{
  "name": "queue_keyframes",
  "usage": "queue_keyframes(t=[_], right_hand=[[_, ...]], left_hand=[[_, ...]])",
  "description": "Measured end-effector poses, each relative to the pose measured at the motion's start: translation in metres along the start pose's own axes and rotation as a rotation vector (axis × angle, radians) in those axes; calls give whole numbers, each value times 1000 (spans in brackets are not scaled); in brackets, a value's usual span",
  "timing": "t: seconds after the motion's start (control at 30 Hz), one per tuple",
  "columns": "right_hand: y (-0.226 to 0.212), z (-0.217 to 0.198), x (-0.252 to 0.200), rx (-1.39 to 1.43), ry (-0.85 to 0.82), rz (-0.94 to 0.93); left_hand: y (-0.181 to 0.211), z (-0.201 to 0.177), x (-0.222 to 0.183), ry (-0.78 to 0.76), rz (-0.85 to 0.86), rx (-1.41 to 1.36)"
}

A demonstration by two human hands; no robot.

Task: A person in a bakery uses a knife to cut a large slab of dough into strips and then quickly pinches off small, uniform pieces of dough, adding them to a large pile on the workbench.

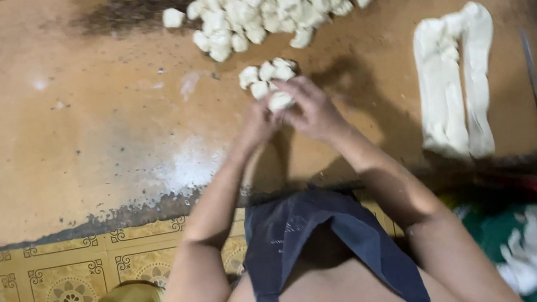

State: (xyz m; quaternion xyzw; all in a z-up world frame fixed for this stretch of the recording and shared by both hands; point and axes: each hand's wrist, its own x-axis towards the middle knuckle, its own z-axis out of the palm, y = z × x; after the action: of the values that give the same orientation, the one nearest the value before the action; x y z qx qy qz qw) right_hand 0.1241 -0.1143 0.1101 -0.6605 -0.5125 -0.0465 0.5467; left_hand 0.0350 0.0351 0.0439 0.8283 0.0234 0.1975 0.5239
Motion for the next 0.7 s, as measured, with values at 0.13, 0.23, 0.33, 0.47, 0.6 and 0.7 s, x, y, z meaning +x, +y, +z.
queue_keyframes(t=[0.13,0.23,0.33,0.47,0.6,0.7], right_hand=[[10,14,-13,-164,-110,-12],[28,29,-35,-119,18,28],[67,33,-55,-154,68,76],[115,27,-82,-512,-246,225],[77,19,-45,-400,-390,713],[35,15,-25,-448,-166,306]], left_hand=[[-14,12,-6,-80,-156,95],[6,16,-12,-91,-221,-59],[-30,40,-22,-102,-219,-21],[13,25,-36,-470,166,335],[52,-4,-21,-230,10,-162],[0,-16,-22,-148,-417,69]])
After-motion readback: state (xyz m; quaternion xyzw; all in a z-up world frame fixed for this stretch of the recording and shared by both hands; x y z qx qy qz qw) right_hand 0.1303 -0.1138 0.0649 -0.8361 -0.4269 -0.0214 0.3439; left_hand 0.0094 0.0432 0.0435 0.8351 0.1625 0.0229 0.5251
